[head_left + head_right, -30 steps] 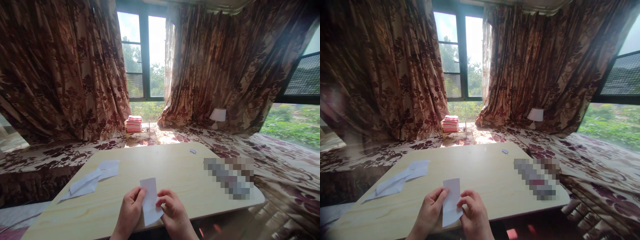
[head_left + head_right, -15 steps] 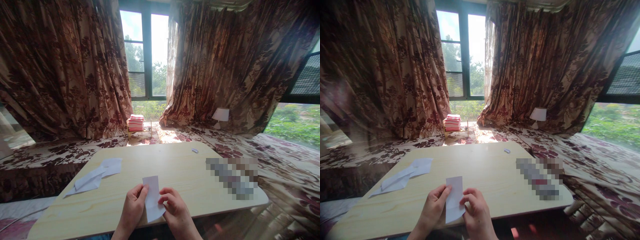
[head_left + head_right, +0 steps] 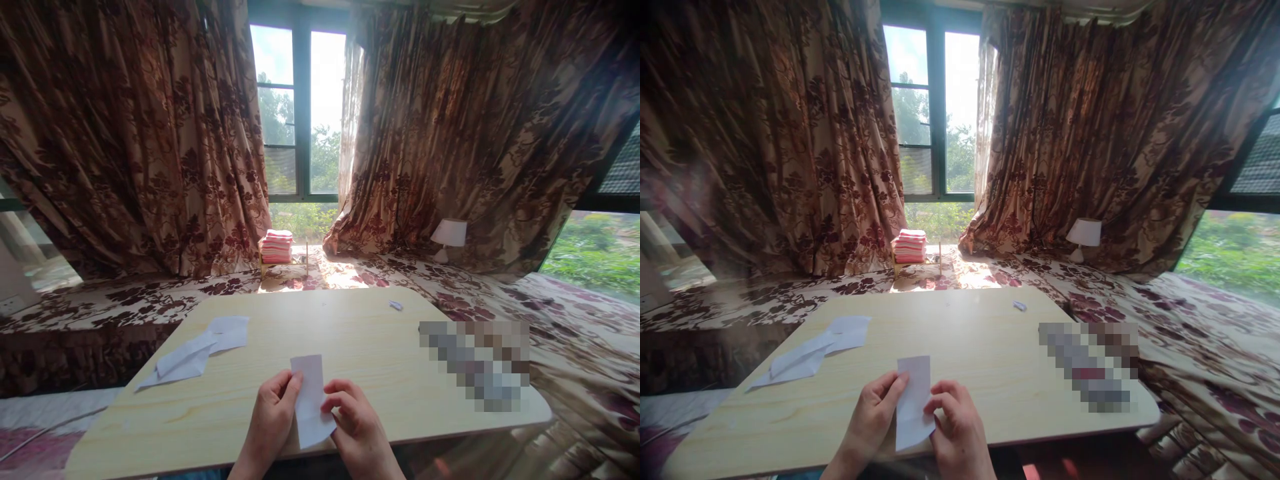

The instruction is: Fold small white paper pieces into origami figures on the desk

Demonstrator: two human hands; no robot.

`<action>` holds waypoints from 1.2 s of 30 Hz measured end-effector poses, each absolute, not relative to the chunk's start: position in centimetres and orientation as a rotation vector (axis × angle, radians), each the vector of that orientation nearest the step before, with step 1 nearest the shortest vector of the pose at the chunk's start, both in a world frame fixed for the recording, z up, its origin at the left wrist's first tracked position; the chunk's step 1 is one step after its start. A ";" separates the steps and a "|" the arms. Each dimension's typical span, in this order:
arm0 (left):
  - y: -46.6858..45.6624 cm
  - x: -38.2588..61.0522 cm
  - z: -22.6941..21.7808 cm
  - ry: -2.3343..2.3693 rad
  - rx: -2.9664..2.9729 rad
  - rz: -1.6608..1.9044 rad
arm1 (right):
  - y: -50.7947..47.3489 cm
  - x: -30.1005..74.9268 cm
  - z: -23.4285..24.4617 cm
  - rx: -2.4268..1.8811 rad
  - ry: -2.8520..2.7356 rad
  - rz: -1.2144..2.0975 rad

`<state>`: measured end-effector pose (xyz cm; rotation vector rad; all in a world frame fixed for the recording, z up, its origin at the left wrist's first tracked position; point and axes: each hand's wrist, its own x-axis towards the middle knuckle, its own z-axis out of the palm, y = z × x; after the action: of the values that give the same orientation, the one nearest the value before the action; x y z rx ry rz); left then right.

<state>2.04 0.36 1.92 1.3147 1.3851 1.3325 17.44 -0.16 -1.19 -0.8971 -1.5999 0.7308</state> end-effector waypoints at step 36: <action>0.6 2.0 1.3 1.345 1.345 1.352 | 0.0 17.5 -1.8 -0.908 -1.635 0.719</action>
<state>1.98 0.56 1.34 1.3451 1.3447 1.3519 17.51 -0.04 -1.80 -0.9079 -1.6346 0.7189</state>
